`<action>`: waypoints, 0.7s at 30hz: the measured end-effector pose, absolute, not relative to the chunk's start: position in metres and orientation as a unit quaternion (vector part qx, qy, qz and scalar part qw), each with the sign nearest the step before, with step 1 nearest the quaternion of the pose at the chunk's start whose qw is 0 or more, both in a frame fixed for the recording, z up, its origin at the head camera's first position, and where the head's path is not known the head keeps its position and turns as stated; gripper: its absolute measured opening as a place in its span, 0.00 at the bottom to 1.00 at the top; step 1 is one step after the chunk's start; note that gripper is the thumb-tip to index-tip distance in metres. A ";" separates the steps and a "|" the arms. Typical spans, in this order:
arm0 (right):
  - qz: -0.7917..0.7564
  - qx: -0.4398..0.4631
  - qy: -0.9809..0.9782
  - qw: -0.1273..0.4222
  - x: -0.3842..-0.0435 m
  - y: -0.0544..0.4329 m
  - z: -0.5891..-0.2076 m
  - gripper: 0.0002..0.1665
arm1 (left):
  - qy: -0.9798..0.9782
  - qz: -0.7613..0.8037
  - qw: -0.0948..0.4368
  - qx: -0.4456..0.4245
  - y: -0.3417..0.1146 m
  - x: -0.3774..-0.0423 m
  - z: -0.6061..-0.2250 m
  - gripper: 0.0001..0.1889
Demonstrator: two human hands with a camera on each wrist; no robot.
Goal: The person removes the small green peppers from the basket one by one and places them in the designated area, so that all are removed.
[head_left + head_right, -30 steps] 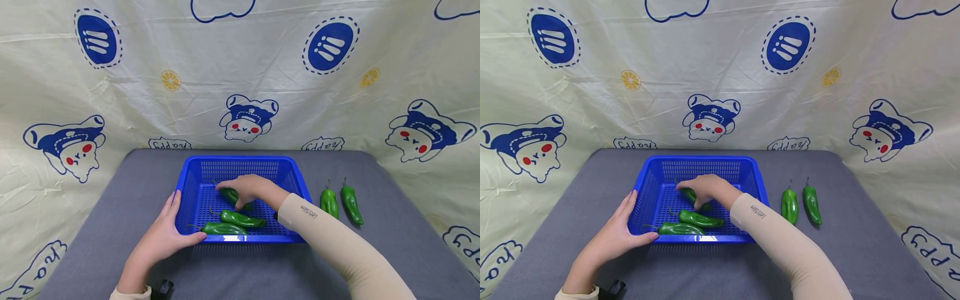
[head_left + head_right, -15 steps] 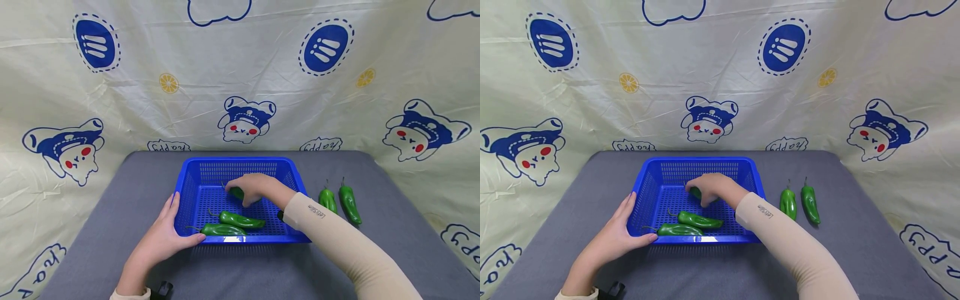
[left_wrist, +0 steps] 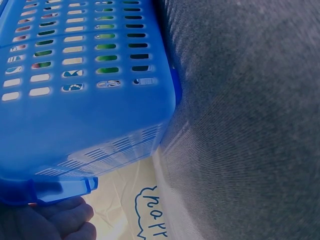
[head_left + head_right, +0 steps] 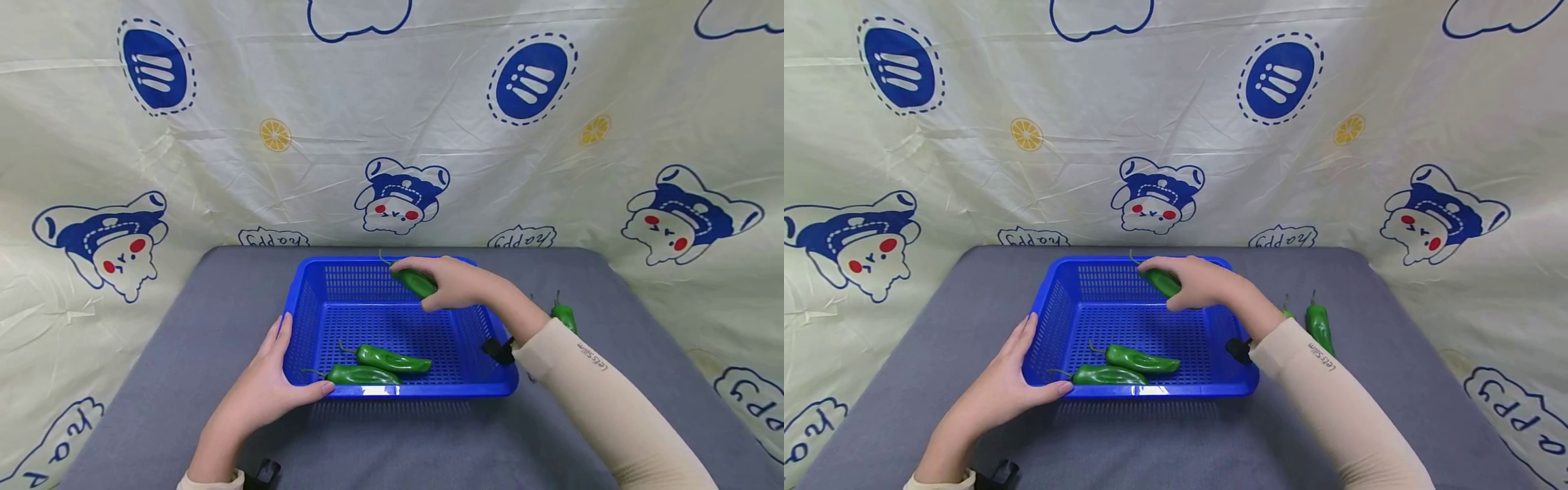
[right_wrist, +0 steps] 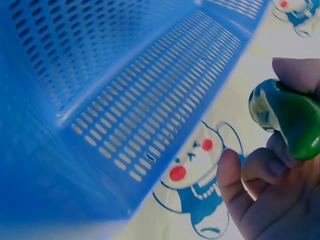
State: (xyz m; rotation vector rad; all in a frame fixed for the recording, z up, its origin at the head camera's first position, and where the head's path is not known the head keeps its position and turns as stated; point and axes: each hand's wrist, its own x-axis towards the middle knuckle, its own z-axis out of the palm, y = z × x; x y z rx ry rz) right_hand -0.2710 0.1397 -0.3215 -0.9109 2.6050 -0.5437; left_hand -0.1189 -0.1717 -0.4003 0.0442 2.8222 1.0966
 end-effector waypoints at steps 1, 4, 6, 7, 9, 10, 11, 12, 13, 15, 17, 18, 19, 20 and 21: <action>-0.212 -0.315 0.911 0.163 -0.270 0.145 -0.319 0.43 | 0.931 0.360 0.057 0.015 -0.172 -0.119 -0.400 0.69; -0.249 -0.303 0.906 0.156 -0.266 0.159 -0.312 0.43 | 0.932 0.357 0.060 0.016 -0.172 -0.118 -0.399 0.69; -0.259 -0.295 0.907 0.152 -0.264 0.168 -0.309 0.43 | 0.931 0.360 0.060 0.016 -0.172 -0.118 -0.399 0.69; -0.262 -0.291 0.908 0.148 -0.263 0.173 -0.308 0.43 | 0.930 0.361 0.060 0.015 -0.172 -0.117 -0.399 0.69; -0.269 -0.281 0.910 0.143 -0.261 0.183 -0.308 0.42 | 0.930 0.362 0.062 0.015 -0.173 -0.117 -0.398 0.69; -0.273 -0.276 0.911 0.141 -0.261 0.188 -0.308 0.42 | 0.930 0.362 0.062 0.014 -0.174 -0.117 -0.398 0.69; -0.278 -0.270 0.911 0.138 -0.260 0.194 -0.308 0.42 | 0.930 0.363 0.060 0.014 -0.174 -0.117 -0.398 0.69; -0.282 -0.261 0.913 0.135 -0.260 0.199 -0.309 0.43 | 0.930 0.363 0.059 0.014 -0.174 -0.117 -0.399 0.69; -0.287 -0.255 0.914 0.133 -0.260 0.205 -0.310 0.43 | 0.930 0.362 0.058 0.015 -0.174 -0.117 -0.399 0.69; -0.296 -0.240 0.916 0.126 -0.260 0.217 -0.313 0.44 | 0.931 0.361 0.054 0.017 -0.174 -0.117 -0.400 0.69; -0.300 -0.233 0.918 0.116 -0.260 0.230 -0.317 0.44 | 0.931 0.362 0.052 0.019 -0.173 -0.118 -0.401 0.69; -0.297 -0.230 0.920 0.110 -0.261 0.236 -0.319 0.44 | 0.931 0.362 0.053 0.020 -0.173 -0.118 -0.401 0.69; -0.294 -0.228 0.922 0.103 -0.261 0.241 -0.321 0.45 | 0.931 0.361 0.055 0.020 -0.173 -0.118 -0.400 0.69; -0.293 -0.224 0.925 0.096 -0.261 0.247 -0.323 0.45 | 0.930 0.361 0.056 0.020 -0.173 -0.118 -0.400 0.69; -0.290 -0.222 0.927 0.089 -0.261 0.252 -0.325 0.45 | 0.930 0.363 0.057 0.020 -0.173 -0.118 -0.400 0.69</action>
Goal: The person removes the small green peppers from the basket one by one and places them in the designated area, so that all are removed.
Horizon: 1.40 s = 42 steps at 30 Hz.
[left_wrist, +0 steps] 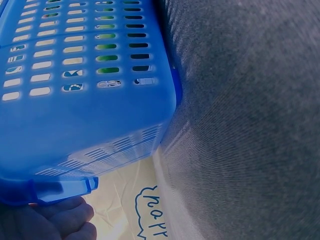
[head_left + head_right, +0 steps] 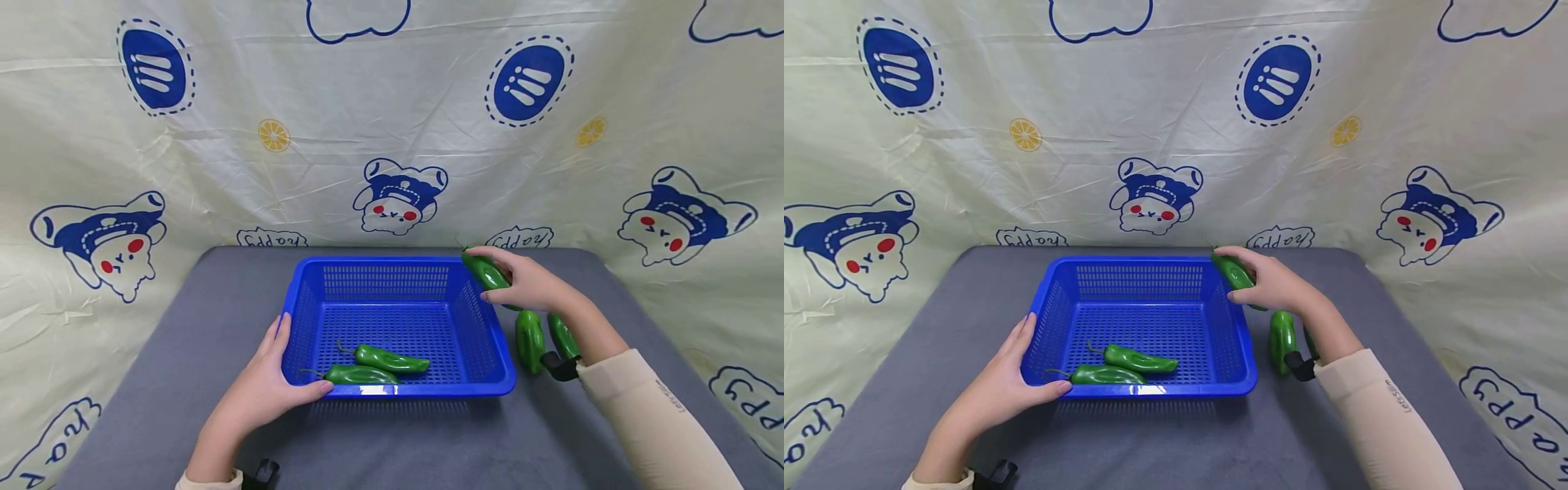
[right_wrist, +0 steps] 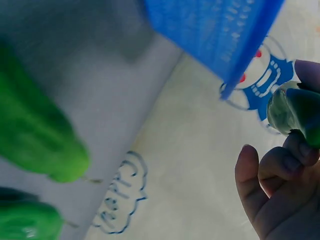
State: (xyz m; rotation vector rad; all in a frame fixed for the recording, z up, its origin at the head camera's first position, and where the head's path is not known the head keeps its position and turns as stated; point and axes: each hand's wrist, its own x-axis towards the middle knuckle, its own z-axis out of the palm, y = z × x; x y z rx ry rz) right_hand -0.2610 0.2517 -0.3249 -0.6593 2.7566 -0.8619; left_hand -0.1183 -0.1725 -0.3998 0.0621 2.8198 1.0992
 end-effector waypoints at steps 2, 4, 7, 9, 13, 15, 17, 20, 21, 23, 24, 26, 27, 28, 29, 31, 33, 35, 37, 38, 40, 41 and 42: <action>-0.286 -0.214 0.931 0.077 -0.261 0.262 -0.329 0.45 | 0.930 0.361 0.059 0.020 -0.172 -0.118 -0.399 0.69; -0.284 -0.206 0.934 0.068 -0.261 0.274 -0.335 0.45 | 0.930 0.362 0.060 0.020 -0.172 -0.118 -0.399 0.69; -0.294 -0.198 0.932 0.070 -0.259 0.293 -0.347 0.46 | 0.931 0.361 0.060 0.019 -0.172 -0.118 -0.399 0.69; -0.292 -0.188 0.935 0.070 -0.257 0.306 -0.357 0.46 | 0.931 0.360 0.058 0.018 -0.172 -0.118 -0.399 0.69; -0.270 -0.153 0.948 0.069 -0.252 0.327 -0.374 0.46 | 0.931 0.360 0.054 0.020 -0.173 -0.119 -0.400 0.69; -0.253 -0.134 0.956 0.065 -0.250 0.335 -0.381 0.46 | 0.931 0.361 0.053 0.022 -0.173 -0.119 -0.400 0.69; -0.239 -0.119 0.962 0.063 -0.248 0.341 -0.386 0.46 | 0.931 0.361 0.055 0.023 -0.173 -0.119 -0.400 0.69; -0.224 -0.103 0.967 0.064 -0.247 0.348 -0.392 0.46 | 0.932 0.359 0.056 0.022 -0.173 -0.119 -0.399 0.69; -0.219 -0.100 0.968 0.065 -0.246 0.349 -0.394 0.47 | 0.932 0.358 0.055 0.021 -0.173 -0.119 -0.400 0.69; -0.211 -0.098 0.970 0.068 -0.246 0.352 -0.398 0.48 | 0.932 0.357 0.056 0.020 -0.173 -0.119 -0.400 0.69; -0.206 -0.097 0.971 0.069 -0.245 0.352 -0.400 0.48 | 0.933 0.356 0.055 0.020 -0.173 -0.119 -0.400 0.69; -0.198 -0.098 0.973 0.067 -0.245 0.354 -0.404 0.48 | 0.933 0.355 0.053 0.021 -0.173 -0.119 -0.401 0.69; -0.195 -0.099 0.974 0.065 -0.245 0.354 -0.406 0.48 | 0.933 0.355 0.052 0.022 -0.173 -0.119 -0.402 0.69; -0.196 -0.099 0.973 0.067 -0.245 0.354 -0.407 0.48 | 0.933 0.355 0.051 0.022 -0.173 -0.119 -0.402 0.69; -0.197 -0.099 0.973 0.067 -0.244 0.354 -0.409 0.48 | 0.933 0.355 0.051 0.022 -0.173 -0.119 -0.403 0.69; -0.201 -0.099 0.972 0.071 -0.244 0.355 -0.411 0.48 | 0.932 0.357 0.049 0.022 -0.173 -0.119 -0.403 0.69; -0.207 -0.101 0.970 0.078 -0.244 0.355 -0.411 0.47 | 0.932 0.359 0.048 0.023 -0.172 -0.119 -0.403 0.69; -0.210 -0.100 0.969 0.083 -0.244 0.355 -0.411 0.47 | 0.932 0.359 0.049 0.023 -0.172 -0.119 -0.402 0.69; -0.212 -0.100 0.969 0.078 -0.244 0.355 -0.409 0.46 | 0.932 0.358 0.052 0.022 -0.172 -0.118 -0.401 0.69; -0.212 -0.103 0.969 0.071 -0.244 0.354 -0.407 0.45 | 0.932 0.358 0.053 0.023 -0.172 -0.118 -0.400 0.69; -0.216 -0.109 0.969 0.055 -0.245 0.352 -0.404 0.44 | 0.932 0.357 0.056 0.022 -0.171 -0.117 -0.399 0.69; -0.219 -0.112 0.968 0.046 -0.245 0.351 -0.402 0.43 | 0.932 0.357 0.057 0.022 -0.171 -0.117 -0.398 0.69; -0.221 -0.117 0.967 0.035 -0.245 0.349 -0.399 0.42 | 0.932 0.357 0.056 0.022 -0.171 -0.117 -0.398 0.69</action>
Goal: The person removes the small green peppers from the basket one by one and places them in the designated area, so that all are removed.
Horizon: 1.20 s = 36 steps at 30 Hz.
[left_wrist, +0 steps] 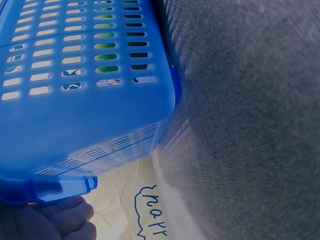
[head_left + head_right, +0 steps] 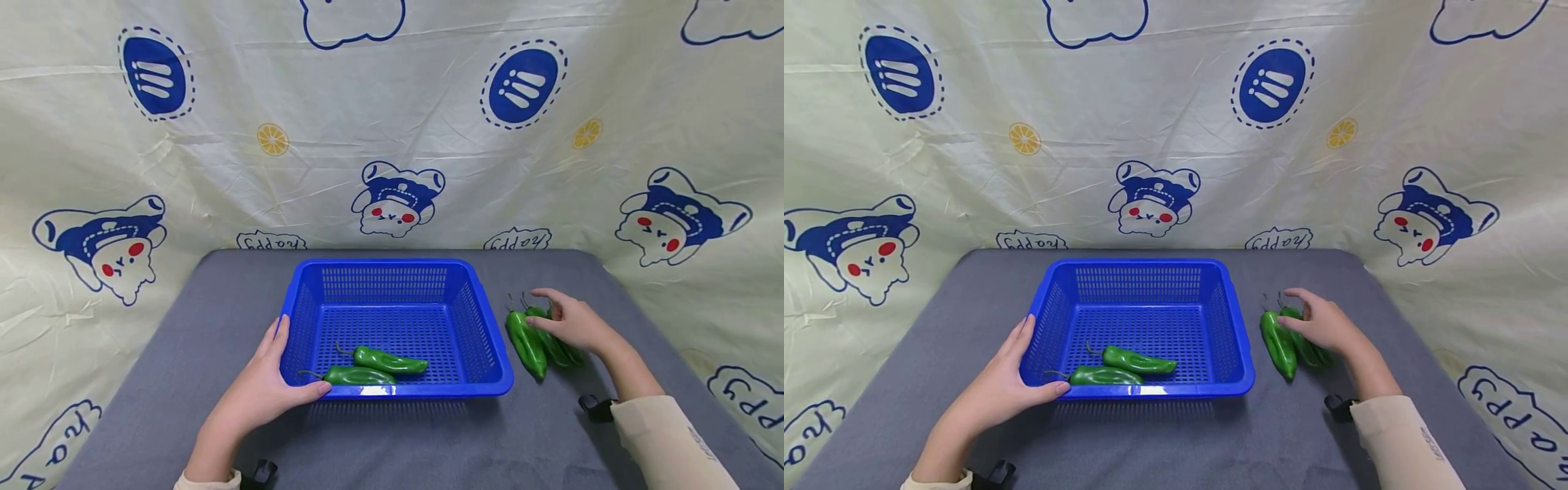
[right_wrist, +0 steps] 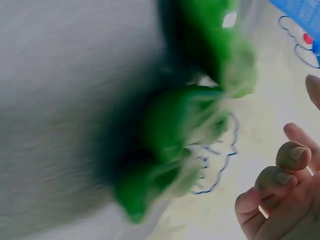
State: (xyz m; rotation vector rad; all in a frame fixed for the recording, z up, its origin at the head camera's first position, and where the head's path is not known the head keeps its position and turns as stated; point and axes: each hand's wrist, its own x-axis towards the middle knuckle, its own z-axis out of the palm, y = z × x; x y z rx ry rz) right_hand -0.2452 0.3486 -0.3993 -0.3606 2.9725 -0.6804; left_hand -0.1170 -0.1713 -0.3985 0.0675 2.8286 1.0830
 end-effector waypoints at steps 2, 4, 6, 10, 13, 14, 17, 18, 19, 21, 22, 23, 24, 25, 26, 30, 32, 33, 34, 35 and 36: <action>-0.226 -0.128 0.965 0.019 -0.247 0.342 -0.393 0.40 | 0.932 0.357 0.054 0.022 -0.172 -0.117 -0.399 0.69; -0.233 -0.133 0.963 0.009 -0.248 0.332 -0.386 0.39 | 0.932 0.358 0.052 0.021 -0.173 -0.117 -0.401 0.69; -0.240 -0.140 0.961 0.002 -0.249 0.320 -0.377 0.39 | 0.932 0.360 0.051 0.019 -0.173 -0.117 -0.402 0.69; -0.251 -0.169 0.953 -0.011 -0.250 0.293 -0.358 0.38 | 0.931 0.360 0.056 0.017 -0.173 -0.116 -0.400 0.69; -0.252 -0.200 0.947 -0.019 -0.252 0.271 -0.344 0.38 | 0.931 0.360 0.059 0.018 -0.173 -0.116 -0.399 0.69; -0.251 -0.209 0.945 -0.021 -0.252 0.264 -0.341 0.38 | 0.931 0.361 0.058 0.018 -0.173 -0.116 -0.398 0.69; -0.252 -0.227 0.941 -0.010 -0.252 0.242 -0.329 0.38 | 0.931 0.361 0.055 0.020 -0.174 -0.116 -0.399 0.69; -0.252 -0.234 0.939 -0.006 -0.252 0.235 -0.326 0.38 | 0.931 0.361 0.055 0.020 -0.174 -0.117 -0.399 0.69; -0.253 -0.240 0.937 -0.001 -0.252 0.229 -0.322 0.38 | 0.931 0.361 0.054 0.020 -0.174 -0.117 -0.399 0.69; -0.251 -0.254 0.934 0.006 -0.251 0.215 -0.316 0.38 | 0.931 0.361 0.053 0.020 -0.174 -0.117 -0.399 0.69; -0.249 -0.262 0.932 0.009 -0.251 0.209 -0.313 0.38 | 0.931 0.361 0.053 0.020 -0.174 -0.117 -0.399 0.69; -0.248 -0.270 0.930 0.013 -0.250 0.202 -0.310 0.38 | 0.931 0.361 0.052 0.019 -0.173 -0.118 -0.399 0.69; -0.246 -0.279 0.928 0.016 -0.251 0.196 -0.308 0.38 | 0.931 0.361 0.051 0.017 -0.173 -0.118 -0.399 0.69; -0.245 -0.286 0.926 0.022 -0.250 0.190 -0.307 0.38 | 0.931 0.362 0.050 0.017 -0.173 -0.118 -0.399 0.69; -0.244 -0.294 0.924 0.028 -0.250 0.185 -0.305 0.38 | 0.931 0.362 0.048 0.018 -0.173 -0.118 -0.399 0.69; -0.239 -0.318 0.916 0.058 -0.249 0.164 -0.303 0.37 | 0.930 0.364 0.044 0.020 -0.173 -0.118 -0.400 0.69; -0.232 -0.330 0.912 0.073 -0.248 0.155 -0.304 0.37 | 0.930 0.364 0.045 0.021 -0.173 -0.118 -0.400 0.69; -0.227 -0.337 0.910 0.081 -0.248 0.150 -0.306 0.37 | 0.930 0.365 0.046 0.020 -0.173 -0.118 -0.401 0.69; -0.221 -0.343 0.908 0.090 -0.248 0.146 -0.307 0.37 | 0.930 0.365 0.047 0.018 -0.173 -0.118 -0.401 0.69; -0.215 -0.349 0.907 0.097 -0.248 0.142 -0.310 0.37 | 0.929 0.366 0.048 0.017 -0.173 -0.118 -0.402 0.69; -0.207 -0.356 0.905 0.104 -0.248 0.138 -0.312 0.37 | 0.929 0.366 0.049 0.016 -0.173 -0.118 -0.402 0.69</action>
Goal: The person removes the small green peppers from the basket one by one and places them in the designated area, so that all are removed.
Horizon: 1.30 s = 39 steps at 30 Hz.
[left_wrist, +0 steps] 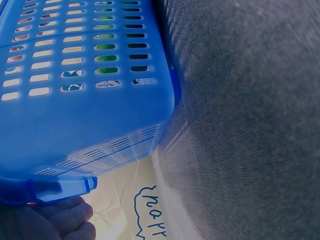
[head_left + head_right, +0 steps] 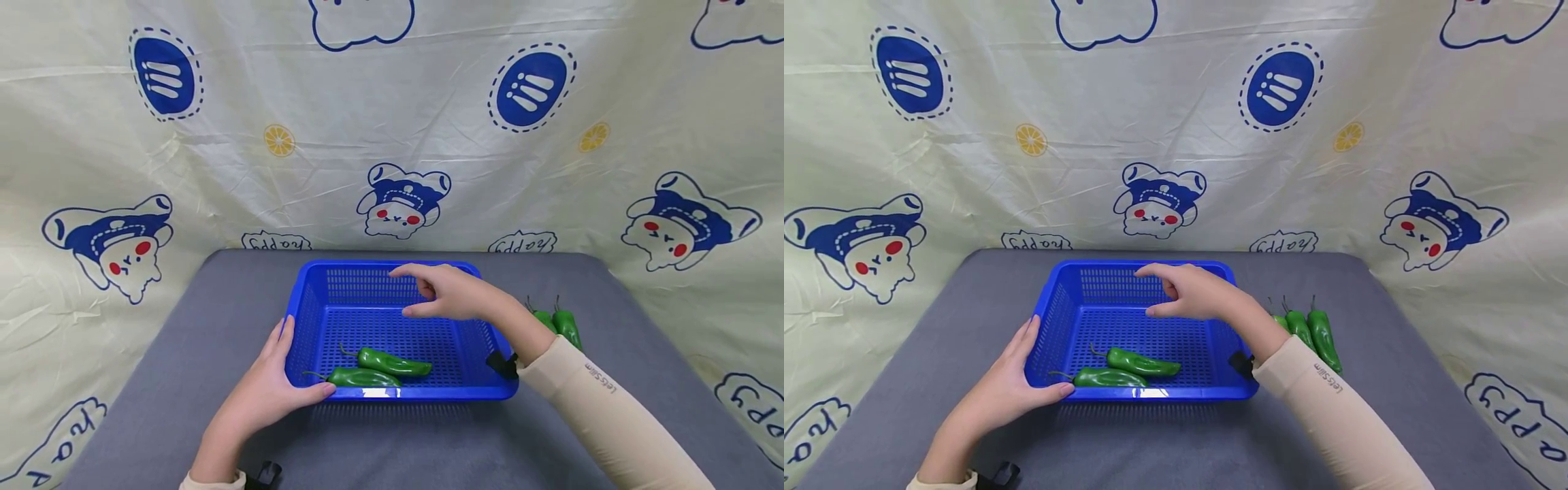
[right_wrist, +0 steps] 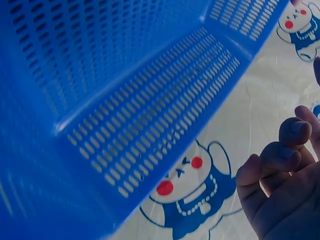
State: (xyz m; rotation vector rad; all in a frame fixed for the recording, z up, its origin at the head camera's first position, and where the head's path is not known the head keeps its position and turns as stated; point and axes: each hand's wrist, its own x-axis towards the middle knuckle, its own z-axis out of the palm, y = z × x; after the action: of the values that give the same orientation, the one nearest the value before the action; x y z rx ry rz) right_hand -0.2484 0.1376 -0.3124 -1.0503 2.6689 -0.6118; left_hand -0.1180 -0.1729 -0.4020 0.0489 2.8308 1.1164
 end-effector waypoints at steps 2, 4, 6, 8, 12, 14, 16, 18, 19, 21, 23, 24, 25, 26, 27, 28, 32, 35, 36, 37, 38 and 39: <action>-0.199 -0.364 0.902 0.123 -0.248 0.132 -0.318 0.37 | 0.929 0.366 0.051 0.016 -0.173 -0.118 -0.402 0.69; -0.193 -0.370 0.898 0.141 -0.249 0.127 -0.324 0.38 | 0.930 0.364 0.052 0.015 -0.173 -0.118 -0.402 0.69; -0.186 -0.376 0.892 0.168 -0.249 0.124 -0.330 0.39 | 0.931 0.362 0.051 0.017 -0.173 -0.118 -0.401 0.69; -0.177 -0.379 0.887 0.196 -0.250 0.120 -0.336 0.41 | 0.931 0.361 0.051 0.019 -0.172 -0.118 -0.401 0.69; -0.159 -0.384 0.878 0.238 -0.253 0.115 -0.348 0.44 | 0.931 0.360 0.049 0.020 -0.172 -0.118 -0.400 0.69; -0.153 -0.385 0.874 0.254 -0.254 0.112 -0.353 0.45 | 0.932 0.359 0.049 0.020 -0.171 -0.119 -0.400 0.69; -0.142 -0.385 0.872 0.268 -0.255 0.110 -0.356 0.47 | 0.932 0.358 0.048 0.020 -0.171 -0.118 -0.399 0.69; -0.132 -0.384 0.869 0.283 -0.254 0.109 -0.359 0.49 | 0.932 0.358 0.048 0.020 -0.171 -0.118 -0.399 0.69; -0.128 -0.383 0.867 0.292 -0.254 0.108 -0.360 0.50 | 0.932 0.357 0.049 0.020 -0.171 -0.118 -0.399 0.69; -0.115 -0.378 0.867 0.304 -0.252 0.106 -0.361 0.51 | 0.932 0.357 0.050 0.018 -0.171 -0.118 -0.399 0.69; -0.106 -0.373 0.866 0.315 -0.250 0.103 -0.363 0.52 | 0.932 0.357 0.052 0.016 -0.171 -0.118 -0.399 0.69; -0.101 -0.371 0.866 0.319 -0.249 0.102 -0.364 0.52 | 0.933 0.357 0.052 0.015 -0.171 -0.118 -0.399 0.69; -0.093 -0.370 0.867 0.322 -0.248 0.101 -0.365 0.52 | 0.933 0.356 0.053 0.015 -0.171 -0.118 -0.399 0.69; -0.086 -0.369 0.867 0.322 -0.247 0.100 -0.365 0.52 | 0.933 0.356 0.053 0.015 -0.170 -0.118 -0.399 0.69; -0.078 -0.369 0.868 0.323 -0.247 0.099 -0.366 0.53 | 0.933 0.356 0.053 0.016 -0.170 -0.118 -0.399 0.69; -0.069 -0.369 0.869 0.323 -0.246 0.098 -0.367 0.53 | 0.933 0.357 0.052 0.016 -0.171 -0.118 -0.399 0.69; -0.035 -0.369 0.871 0.321 -0.241 0.094 -0.369 0.52 | 0.932 0.359 0.047 0.020 -0.171 -0.118 -0.400 0.68; -0.018 -0.374 0.869 0.323 -0.238 0.092 -0.371 0.51 | 0.931 0.361 0.043 0.023 -0.171 -0.118 -0.401 0.68; -0.015 -0.375 0.868 0.325 -0.237 0.091 -0.372 0.50 | 0.931 0.362 0.042 0.024 -0.171 -0.118 -0.401 0.68; -0.012 -0.376 0.867 0.327 -0.237 0.090 -0.373 0.50 | 0.931 0.363 0.041 0.025 -0.171 -0.118 -0.401 0.68; -0.010 -0.375 0.867 0.328 -0.236 0.089 -0.373 0.50 | 0.930 0.363 0.041 0.025 -0.171 -0.118 -0.401 0.68; -0.008 -0.373 0.868 0.329 -0.236 0.089 -0.374 0.50 | 0.930 0.364 0.040 0.025 -0.171 -0.118 -0.401 0.68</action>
State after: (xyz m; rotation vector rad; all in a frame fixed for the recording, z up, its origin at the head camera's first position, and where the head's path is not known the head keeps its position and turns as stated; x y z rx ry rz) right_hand -0.2362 0.0890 -0.3739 -0.9750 2.2709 -0.0213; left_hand -0.1181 -0.1710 -0.4007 0.0777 2.8497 1.1141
